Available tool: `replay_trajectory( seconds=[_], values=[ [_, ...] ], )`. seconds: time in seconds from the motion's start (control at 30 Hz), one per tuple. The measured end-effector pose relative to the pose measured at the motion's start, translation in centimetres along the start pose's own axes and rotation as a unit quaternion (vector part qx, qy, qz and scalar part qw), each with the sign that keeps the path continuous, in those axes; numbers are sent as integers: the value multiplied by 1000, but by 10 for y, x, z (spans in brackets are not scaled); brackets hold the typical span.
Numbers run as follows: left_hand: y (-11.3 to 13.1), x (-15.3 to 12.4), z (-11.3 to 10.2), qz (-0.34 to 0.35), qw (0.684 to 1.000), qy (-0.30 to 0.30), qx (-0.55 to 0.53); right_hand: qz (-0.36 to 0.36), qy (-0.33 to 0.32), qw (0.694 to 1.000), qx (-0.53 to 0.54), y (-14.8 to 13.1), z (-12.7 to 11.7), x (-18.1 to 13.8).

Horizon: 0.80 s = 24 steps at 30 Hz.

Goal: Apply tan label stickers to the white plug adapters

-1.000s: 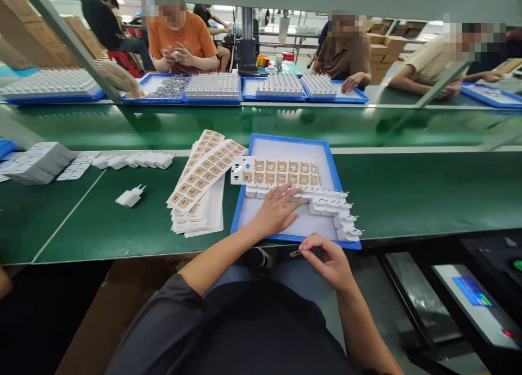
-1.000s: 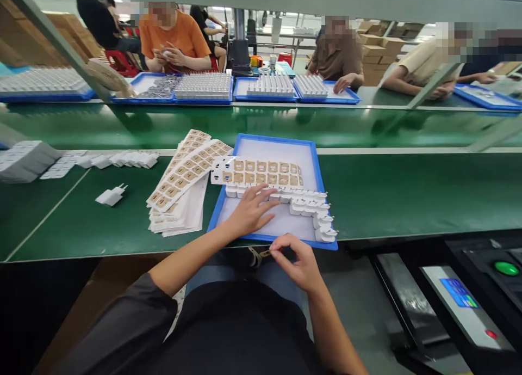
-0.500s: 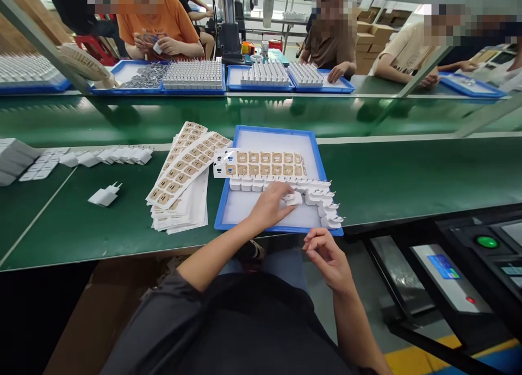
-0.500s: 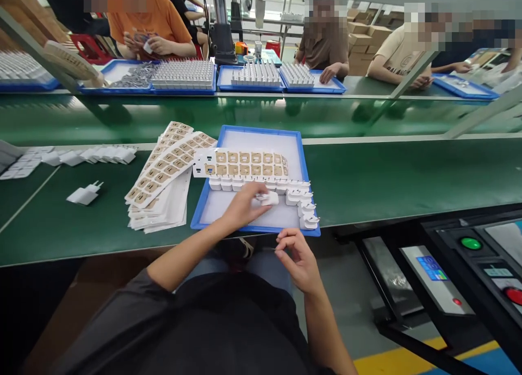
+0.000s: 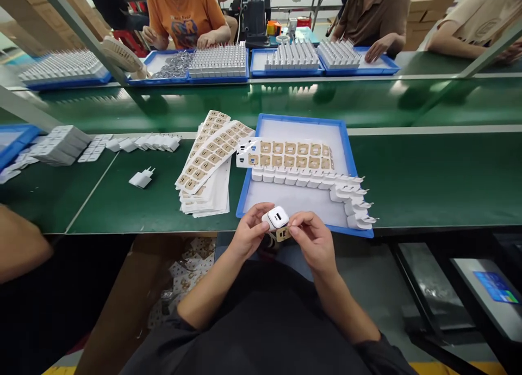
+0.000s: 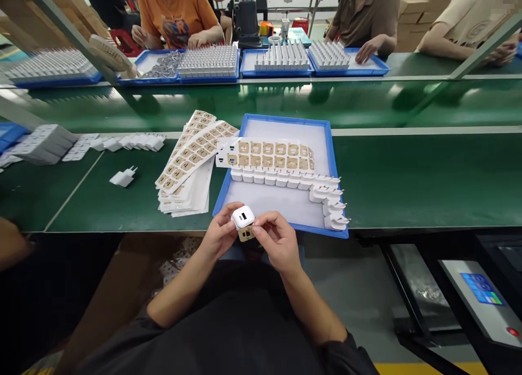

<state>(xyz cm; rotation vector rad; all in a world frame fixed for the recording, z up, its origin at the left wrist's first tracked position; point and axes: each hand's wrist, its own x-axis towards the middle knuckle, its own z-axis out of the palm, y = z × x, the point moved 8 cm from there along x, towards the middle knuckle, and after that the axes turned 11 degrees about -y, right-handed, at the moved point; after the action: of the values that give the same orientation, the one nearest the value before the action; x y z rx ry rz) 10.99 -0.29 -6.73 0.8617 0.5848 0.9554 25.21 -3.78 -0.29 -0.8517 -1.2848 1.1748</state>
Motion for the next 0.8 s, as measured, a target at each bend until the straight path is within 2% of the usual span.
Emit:
replay_trajectory(
  seconds=[0.07, 0.2, 0.27, 0.37, 0.5, 0.6, 0.8],
  values=[
    [6, -3, -5, 28, 999, 1, 44, 1, 6, 1000, 3, 1, 1, 1],
    [21, -9, 1, 92, 980, -52, 166, 11, 32, 999, 7, 5, -2, -1],
    [32, -14, 7, 144, 951, -61, 266, 29, 43, 999, 8, 10, -2, -3],
    [48, -22, 18, 233, 885, -47, 401, 49, 46, 997, 24, 14, 0, -4],
    [61, -31, 28, 317, 822, -24, 473, 39, 59, 997, 37, 9, 2, -2],
    [68, -35, 32, 329, 801, 1, 500, 29, 59, 998, 19, 4, 5, 1],
    [71, -36, 33, 312, 798, 15, 515, 39, 62, 997, 13, 4, 7, 1]
  ],
)
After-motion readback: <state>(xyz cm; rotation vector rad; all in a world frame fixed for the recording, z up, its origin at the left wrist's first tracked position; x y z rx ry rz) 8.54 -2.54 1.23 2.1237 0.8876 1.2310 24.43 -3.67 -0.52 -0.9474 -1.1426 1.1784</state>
